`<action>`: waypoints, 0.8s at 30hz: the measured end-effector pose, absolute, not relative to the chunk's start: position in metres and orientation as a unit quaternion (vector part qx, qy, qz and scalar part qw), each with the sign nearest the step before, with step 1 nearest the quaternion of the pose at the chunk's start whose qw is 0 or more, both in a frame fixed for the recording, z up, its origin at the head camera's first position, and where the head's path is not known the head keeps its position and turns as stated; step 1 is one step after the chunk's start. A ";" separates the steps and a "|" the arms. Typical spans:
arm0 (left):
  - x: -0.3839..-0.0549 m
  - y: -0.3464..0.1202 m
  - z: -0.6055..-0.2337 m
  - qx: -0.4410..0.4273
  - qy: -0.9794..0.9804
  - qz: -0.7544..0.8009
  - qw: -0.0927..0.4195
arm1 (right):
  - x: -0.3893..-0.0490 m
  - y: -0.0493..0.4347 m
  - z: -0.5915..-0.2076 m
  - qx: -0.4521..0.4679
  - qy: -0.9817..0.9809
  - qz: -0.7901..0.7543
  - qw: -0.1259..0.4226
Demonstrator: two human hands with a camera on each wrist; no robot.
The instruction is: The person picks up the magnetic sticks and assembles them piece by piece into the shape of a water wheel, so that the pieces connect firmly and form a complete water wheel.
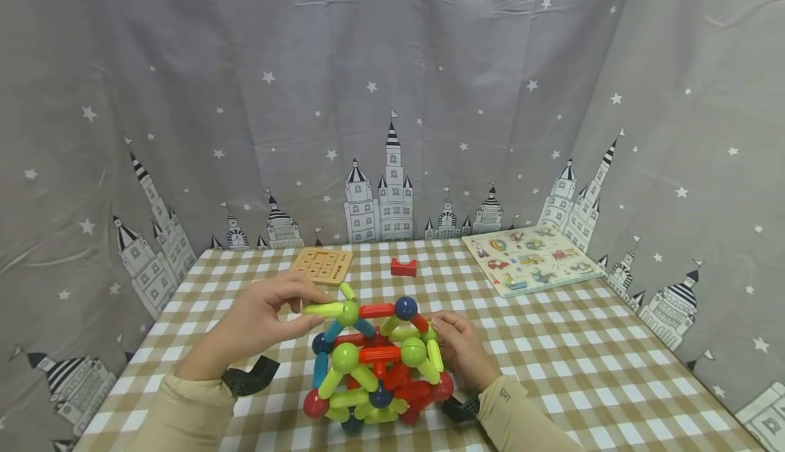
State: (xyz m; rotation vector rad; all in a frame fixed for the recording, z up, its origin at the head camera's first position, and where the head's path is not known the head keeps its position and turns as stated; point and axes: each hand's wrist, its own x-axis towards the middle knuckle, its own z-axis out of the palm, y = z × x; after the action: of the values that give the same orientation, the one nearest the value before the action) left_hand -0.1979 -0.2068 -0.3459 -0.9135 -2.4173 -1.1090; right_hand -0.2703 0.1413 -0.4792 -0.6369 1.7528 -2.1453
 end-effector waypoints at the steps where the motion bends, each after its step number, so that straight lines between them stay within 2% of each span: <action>1: -0.196 -0.206 -0.344 -0.338 -0.848 -0.374 0.164 | -0.271 0.141 -0.479 -0.223 0.609 -0.746 0.149; 11: -0.197 -0.212 -0.344 -0.446 -0.809 -0.372 0.087 | -0.270 0.141 -0.479 -0.226 0.610 -0.745 0.148; 19: -0.195 -0.201 -0.347 -0.475 -0.811 -0.319 0.125 | -0.270 0.141 -0.478 -0.215 0.607 -0.748 0.160; 24: -0.194 -0.203 -0.347 -0.464 -0.814 -0.328 0.122 | -0.269 0.141 -0.478 -0.214 0.607 -0.749 0.160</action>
State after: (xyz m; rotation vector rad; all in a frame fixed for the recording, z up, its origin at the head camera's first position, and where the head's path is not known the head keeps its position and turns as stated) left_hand -0.1940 -0.2031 -0.3468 -1.3554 -2.3740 -0.9561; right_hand -0.2693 0.1412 -0.4779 -0.6103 1.7333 -2.1402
